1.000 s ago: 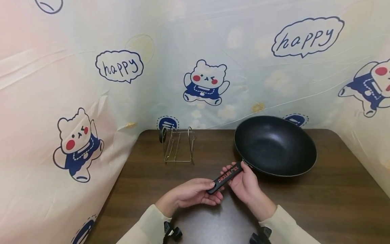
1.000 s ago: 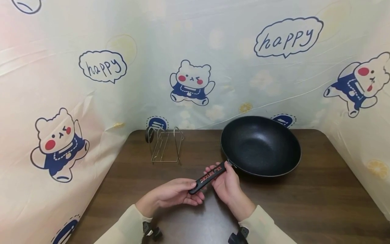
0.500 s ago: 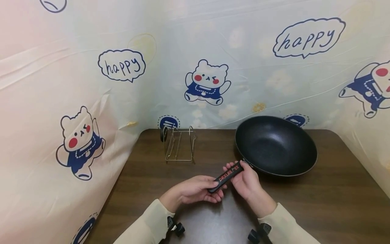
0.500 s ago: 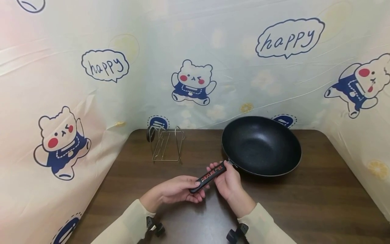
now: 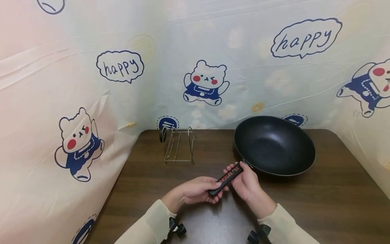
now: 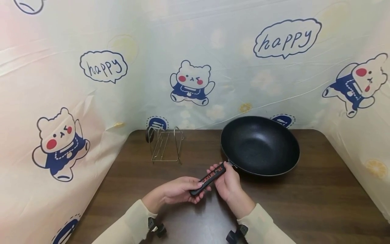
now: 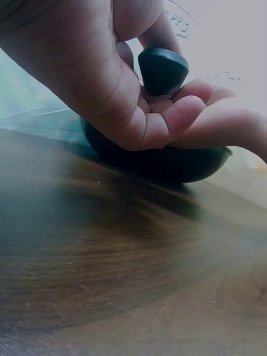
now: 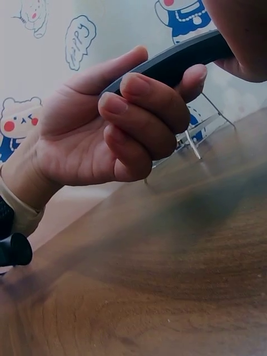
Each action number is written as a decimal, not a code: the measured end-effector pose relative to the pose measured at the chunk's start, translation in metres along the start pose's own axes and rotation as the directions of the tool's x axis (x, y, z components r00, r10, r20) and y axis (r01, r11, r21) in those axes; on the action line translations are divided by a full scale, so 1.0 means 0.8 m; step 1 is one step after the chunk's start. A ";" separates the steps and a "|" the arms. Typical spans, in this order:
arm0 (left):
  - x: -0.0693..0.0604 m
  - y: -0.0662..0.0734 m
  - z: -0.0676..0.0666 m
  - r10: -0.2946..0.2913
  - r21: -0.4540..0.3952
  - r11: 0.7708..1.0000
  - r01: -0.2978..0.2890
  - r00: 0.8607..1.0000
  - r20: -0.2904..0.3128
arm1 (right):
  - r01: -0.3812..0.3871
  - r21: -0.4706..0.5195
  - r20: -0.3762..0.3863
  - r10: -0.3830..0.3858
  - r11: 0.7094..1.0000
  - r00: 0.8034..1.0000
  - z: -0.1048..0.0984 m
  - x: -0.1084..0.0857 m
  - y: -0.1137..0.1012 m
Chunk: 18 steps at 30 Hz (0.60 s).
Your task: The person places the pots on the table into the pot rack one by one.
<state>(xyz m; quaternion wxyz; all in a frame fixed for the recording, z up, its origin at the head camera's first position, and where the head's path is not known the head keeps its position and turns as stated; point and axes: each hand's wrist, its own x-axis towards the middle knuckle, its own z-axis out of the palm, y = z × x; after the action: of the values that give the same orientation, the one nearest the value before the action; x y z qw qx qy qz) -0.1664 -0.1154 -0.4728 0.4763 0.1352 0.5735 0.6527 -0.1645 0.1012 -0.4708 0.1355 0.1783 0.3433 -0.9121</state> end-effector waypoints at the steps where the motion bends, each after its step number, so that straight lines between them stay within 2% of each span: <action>1: 0.000 0.000 0.001 -0.002 0.001 1.000 0.002 1.000 0.002 | -0.001 -0.003 0.000 0.001 1.000 1.000 0.000 -0.001 0.000; 10: 0.001 -0.004 0.014 -0.019 -0.053 0.998 0.021 0.999 0.035 | -0.015 -0.042 -0.006 0.014 0.999 1.000 -0.006 -0.009 -0.003; 18: 0.004 -0.005 0.034 -0.073 -0.135 0.987 0.083 0.994 0.079 | -0.041 -0.079 -0.041 0.037 0.996 0.998 -0.008 -0.022 -0.005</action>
<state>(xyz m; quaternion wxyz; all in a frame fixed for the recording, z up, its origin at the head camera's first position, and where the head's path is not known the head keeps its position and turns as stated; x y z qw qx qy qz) -0.1466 -0.0965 -0.4693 0.5305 0.1031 0.5138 0.6663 -0.1488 0.1108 -0.4653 0.1534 0.1975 0.3784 -0.8912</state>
